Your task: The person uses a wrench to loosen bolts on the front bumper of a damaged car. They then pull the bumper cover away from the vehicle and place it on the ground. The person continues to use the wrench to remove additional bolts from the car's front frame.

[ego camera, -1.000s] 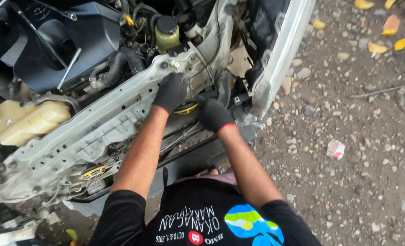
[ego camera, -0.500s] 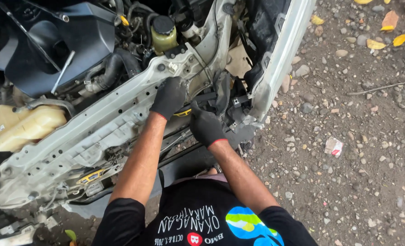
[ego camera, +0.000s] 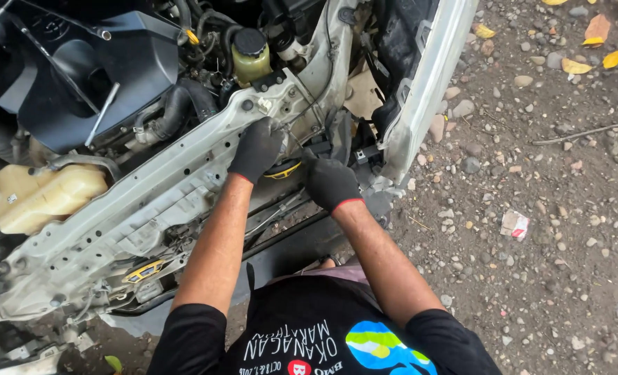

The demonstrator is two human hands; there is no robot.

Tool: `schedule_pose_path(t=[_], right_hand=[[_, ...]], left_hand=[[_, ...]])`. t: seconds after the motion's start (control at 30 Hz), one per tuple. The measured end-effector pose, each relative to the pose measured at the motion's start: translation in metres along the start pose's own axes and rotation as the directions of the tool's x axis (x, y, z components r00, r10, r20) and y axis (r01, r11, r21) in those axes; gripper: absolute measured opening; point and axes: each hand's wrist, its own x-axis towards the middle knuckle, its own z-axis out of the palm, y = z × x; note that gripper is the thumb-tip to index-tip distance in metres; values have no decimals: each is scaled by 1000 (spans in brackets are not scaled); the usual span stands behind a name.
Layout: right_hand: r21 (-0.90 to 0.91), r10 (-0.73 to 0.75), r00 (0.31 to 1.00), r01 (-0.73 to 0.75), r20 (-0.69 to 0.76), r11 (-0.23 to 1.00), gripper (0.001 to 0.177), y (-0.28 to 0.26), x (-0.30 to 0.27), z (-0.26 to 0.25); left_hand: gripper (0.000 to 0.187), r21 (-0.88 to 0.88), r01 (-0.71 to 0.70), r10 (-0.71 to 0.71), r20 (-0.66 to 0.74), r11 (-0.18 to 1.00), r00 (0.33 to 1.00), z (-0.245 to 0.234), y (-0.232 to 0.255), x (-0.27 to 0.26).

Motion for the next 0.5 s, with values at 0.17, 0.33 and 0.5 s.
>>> schedule_pose_path(t=[0.17, 0.33, 0.5], right_hand=[[14, -38, 999, 38, -24, 999, 30, 5, 3, -7], [103, -68, 997, 71, -37, 992, 29, 29, 7, 9], [215, -174, 963, 218, -206, 952, 28, 52, 12, 42]], left_hand=[[25, 105, -172, 179, -54, 979, 982, 7, -20, 5], [25, 126, -207, 219, -85, 970, 972, 11, -21, 0], [25, 106, -131, 143, -116, 986, 983, 11, -13, -6]])
